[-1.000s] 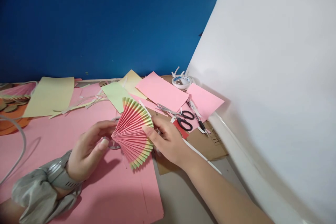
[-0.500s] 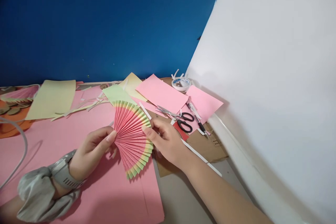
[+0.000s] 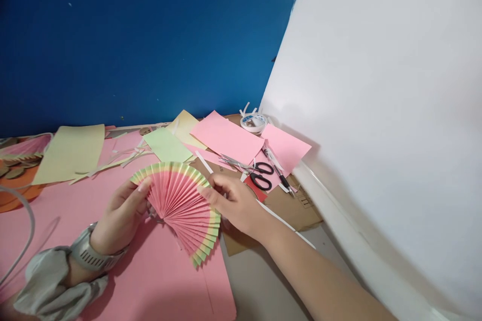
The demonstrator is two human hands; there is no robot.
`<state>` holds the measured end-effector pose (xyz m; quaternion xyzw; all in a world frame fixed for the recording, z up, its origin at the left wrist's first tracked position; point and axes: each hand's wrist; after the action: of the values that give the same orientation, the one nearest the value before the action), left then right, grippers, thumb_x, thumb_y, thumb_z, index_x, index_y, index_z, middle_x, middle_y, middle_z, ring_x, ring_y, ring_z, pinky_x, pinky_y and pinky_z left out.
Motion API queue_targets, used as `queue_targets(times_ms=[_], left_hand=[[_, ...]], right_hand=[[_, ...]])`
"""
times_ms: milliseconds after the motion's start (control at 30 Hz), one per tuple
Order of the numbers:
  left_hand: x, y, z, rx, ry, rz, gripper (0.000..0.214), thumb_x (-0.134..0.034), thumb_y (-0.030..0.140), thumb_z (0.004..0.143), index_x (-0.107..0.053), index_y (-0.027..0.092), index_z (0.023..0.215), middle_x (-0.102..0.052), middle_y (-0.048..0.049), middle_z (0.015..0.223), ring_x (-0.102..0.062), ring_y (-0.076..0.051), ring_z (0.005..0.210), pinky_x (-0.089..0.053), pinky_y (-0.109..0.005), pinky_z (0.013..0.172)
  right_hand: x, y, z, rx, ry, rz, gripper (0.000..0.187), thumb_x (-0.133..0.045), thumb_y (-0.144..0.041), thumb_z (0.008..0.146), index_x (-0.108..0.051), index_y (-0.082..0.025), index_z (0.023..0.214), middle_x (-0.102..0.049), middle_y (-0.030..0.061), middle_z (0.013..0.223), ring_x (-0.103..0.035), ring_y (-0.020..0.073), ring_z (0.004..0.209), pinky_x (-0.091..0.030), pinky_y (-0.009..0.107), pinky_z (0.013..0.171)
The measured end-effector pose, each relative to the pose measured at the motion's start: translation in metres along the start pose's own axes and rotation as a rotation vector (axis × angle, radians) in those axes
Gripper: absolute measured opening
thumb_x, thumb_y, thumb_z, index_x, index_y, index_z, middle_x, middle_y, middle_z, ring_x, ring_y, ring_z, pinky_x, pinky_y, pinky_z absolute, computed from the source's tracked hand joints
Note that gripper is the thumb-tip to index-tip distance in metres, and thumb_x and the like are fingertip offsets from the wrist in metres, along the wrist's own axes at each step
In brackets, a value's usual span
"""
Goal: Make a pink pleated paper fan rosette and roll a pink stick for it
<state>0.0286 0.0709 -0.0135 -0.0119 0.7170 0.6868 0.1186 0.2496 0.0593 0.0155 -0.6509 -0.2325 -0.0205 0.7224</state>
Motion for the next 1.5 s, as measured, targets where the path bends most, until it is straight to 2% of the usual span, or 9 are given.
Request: queue_targets(times_ms=[100,200,433,567,767,933,1067,1200,1500], left_hand=[[0.001,0.0,0.005,-0.024,0.098,-0.037,0.021,-0.06,0.039,0.083,-0.062,0.021,0.091,-0.06,0.0023,0.072,-0.056,-0.009,0.058,-0.049,-0.02,0.054],[0.003,0.001,0.007,-0.039,0.163,-0.061,0.02,-0.062,0.04,0.081,-0.06,0.02,0.079,-0.057,0.0039,0.069,-0.056,-0.009,0.059,-0.049,-0.019,0.055],[0.001,0.003,0.004,-0.062,0.095,-0.002,0.026,-0.049,0.041,0.089,-0.058,0.02,0.077,-0.062,0.0002,0.081,-0.054,-0.009,0.06,-0.048,-0.021,0.057],[-0.004,0.007,-0.005,-0.075,-0.003,0.093,0.026,-0.051,0.042,0.087,-0.059,0.018,0.08,-0.059,0.0003,0.074,-0.049,-0.009,0.055,-0.043,-0.021,0.052],[-0.014,0.007,-0.013,-0.041,-0.178,0.224,0.018,-0.062,0.034,0.082,-0.052,0.018,0.084,-0.054,0.0006,0.073,-0.054,-0.013,0.069,-0.046,-0.026,0.063],[-0.019,0.008,-0.013,0.03,-0.116,0.2,0.022,-0.058,0.035,0.085,-0.043,0.021,0.077,-0.046,0.0062,0.063,-0.049,-0.009,0.06,-0.046,-0.021,0.056],[-0.017,0.01,-0.011,0.078,-0.067,0.269,0.03,-0.057,0.044,0.083,-0.047,0.019,0.069,-0.051,0.0043,0.061,-0.055,-0.011,0.059,-0.049,-0.022,0.055],[-0.016,0.011,-0.01,0.092,-0.011,0.322,0.032,-0.062,0.044,0.079,-0.053,0.016,0.065,-0.055,0.0025,0.057,-0.057,-0.012,0.054,-0.049,-0.023,0.051],[-0.015,0.012,-0.011,0.077,0.076,0.411,0.036,-0.064,0.047,0.075,-0.049,0.017,0.06,-0.05,0.0048,0.049,-0.056,-0.012,0.047,-0.047,-0.023,0.045]], right_hand=[[0.002,0.002,0.002,-0.003,0.105,0.048,0.037,-0.046,-0.045,0.091,-0.04,-0.02,0.065,-0.038,-0.0041,0.063,-0.038,0.0112,0.059,-0.031,0.024,0.056],[0.003,0.006,0.004,0.008,0.201,0.077,0.037,-0.046,-0.043,0.092,-0.036,-0.02,0.064,-0.032,-0.0054,0.061,-0.033,0.0104,0.056,-0.029,0.024,0.055],[0.005,0.009,0.008,0.058,0.335,0.09,0.035,-0.043,-0.043,0.093,-0.037,-0.021,0.067,-0.033,-0.0048,0.065,-0.035,0.0111,0.06,-0.031,0.023,0.057],[0.0,0.007,0.004,0.081,0.299,0.097,0.031,-0.044,-0.043,0.093,-0.044,-0.021,0.071,-0.04,-0.0038,0.067,-0.042,0.0121,0.062,-0.035,0.024,0.061],[-0.009,0.006,-0.003,0.098,0.215,0.083,0.021,-0.046,-0.04,0.092,-0.051,-0.021,0.084,-0.053,0.0,0.08,-0.051,0.0154,0.076,-0.04,0.026,0.071],[-0.01,0.005,-0.003,0.091,0.182,0.031,0.024,-0.045,-0.04,0.093,-0.049,-0.021,0.079,-0.051,-0.0001,0.078,-0.049,0.0153,0.073,-0.04,0.026,0.069],[-0.009,0.003,-0.003,0.039,0.142,-0.012,0.028,-0.044,-0.042,0.092,-0.049,-0.02,0.076,-0.049,-0.0001,0.074,-0.048,0.015,0.069,-0.04,0.026,0.064],[-0.009,0.001,-0.003,0.025,0.142,-0.012,0.032,-0.046,-0.046,0.09,-0.051,-0.02,0.073,-0.052,0.0004,0.072,-0.05,0.0162,0.069,-0.041,0.027,0.064],[-0.01,0.001,0.002,-0.071,0.108,0.091,0.037,-0.042,-0.051,0.09,-0.056,-0.02,0.074,-0.056,0.0004,0.068,-0.053,0.017,0.068,-0.043,0.028,0.062]])
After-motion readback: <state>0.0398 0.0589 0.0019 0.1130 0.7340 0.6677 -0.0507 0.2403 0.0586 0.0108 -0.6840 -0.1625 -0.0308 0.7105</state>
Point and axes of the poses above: each hand's wrist, its own z-axis towards the middle knuckle, its own x-axis out of the back of the hand, y = z × x
